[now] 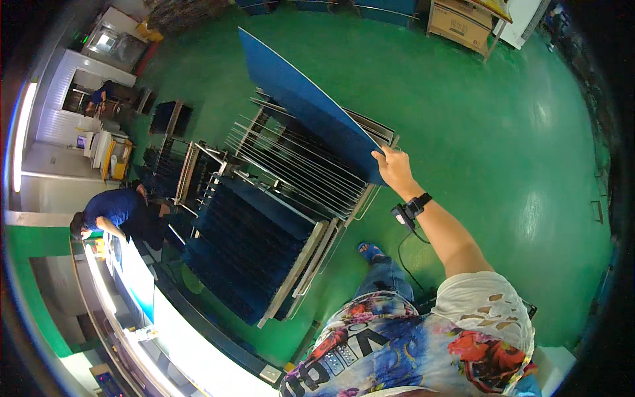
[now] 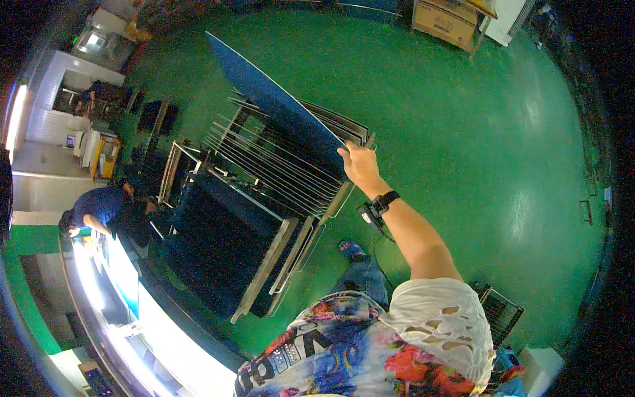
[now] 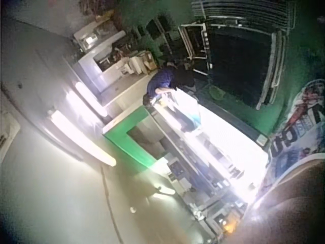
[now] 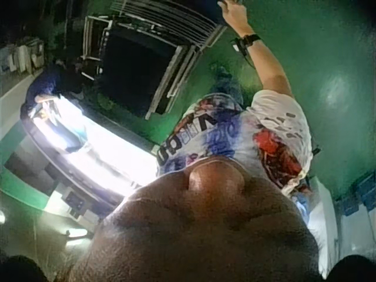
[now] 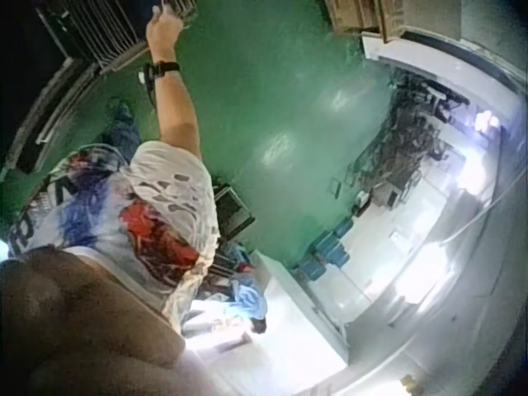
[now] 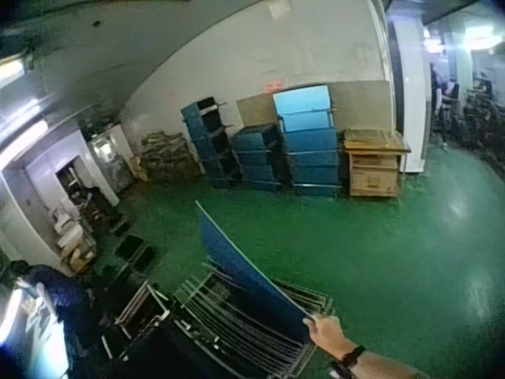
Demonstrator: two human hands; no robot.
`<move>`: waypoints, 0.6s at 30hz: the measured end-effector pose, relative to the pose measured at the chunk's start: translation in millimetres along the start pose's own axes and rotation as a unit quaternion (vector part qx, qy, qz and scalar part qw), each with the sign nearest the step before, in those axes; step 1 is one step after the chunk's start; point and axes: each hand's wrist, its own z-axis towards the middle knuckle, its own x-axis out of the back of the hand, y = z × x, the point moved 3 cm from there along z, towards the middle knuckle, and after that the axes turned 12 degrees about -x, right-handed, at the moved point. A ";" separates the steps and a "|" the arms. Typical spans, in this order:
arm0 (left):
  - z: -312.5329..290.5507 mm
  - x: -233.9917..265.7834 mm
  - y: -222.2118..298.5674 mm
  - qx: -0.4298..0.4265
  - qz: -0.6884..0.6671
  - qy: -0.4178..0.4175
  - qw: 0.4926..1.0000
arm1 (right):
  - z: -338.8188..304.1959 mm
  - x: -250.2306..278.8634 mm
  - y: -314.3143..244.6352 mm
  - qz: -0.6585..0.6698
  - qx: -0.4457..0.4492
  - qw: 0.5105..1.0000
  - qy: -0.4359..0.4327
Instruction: The recorder is inspecting sheets of electrical components, likely circuit boards or solar cells, and placing them into vertical storage racks.
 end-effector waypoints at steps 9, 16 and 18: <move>4.4 9.0 13.9 -0.033 0.097 -0.045 0.994 | 21.5 -11.0 -33.3 -0.004 -0.006 0.998 -0.058; 2.8 7.4 17.0 -0.083 0.155 -0.032 0.984 | 24.6 -22.8 -52.1 -0.044 0.052 0.992 -0.107; 4.1 8.4 17.2 -0.096 0.170 -0.026 0.980 | 26.2 -33.4 -60.5 -0.063 0.065 0.988 -0.122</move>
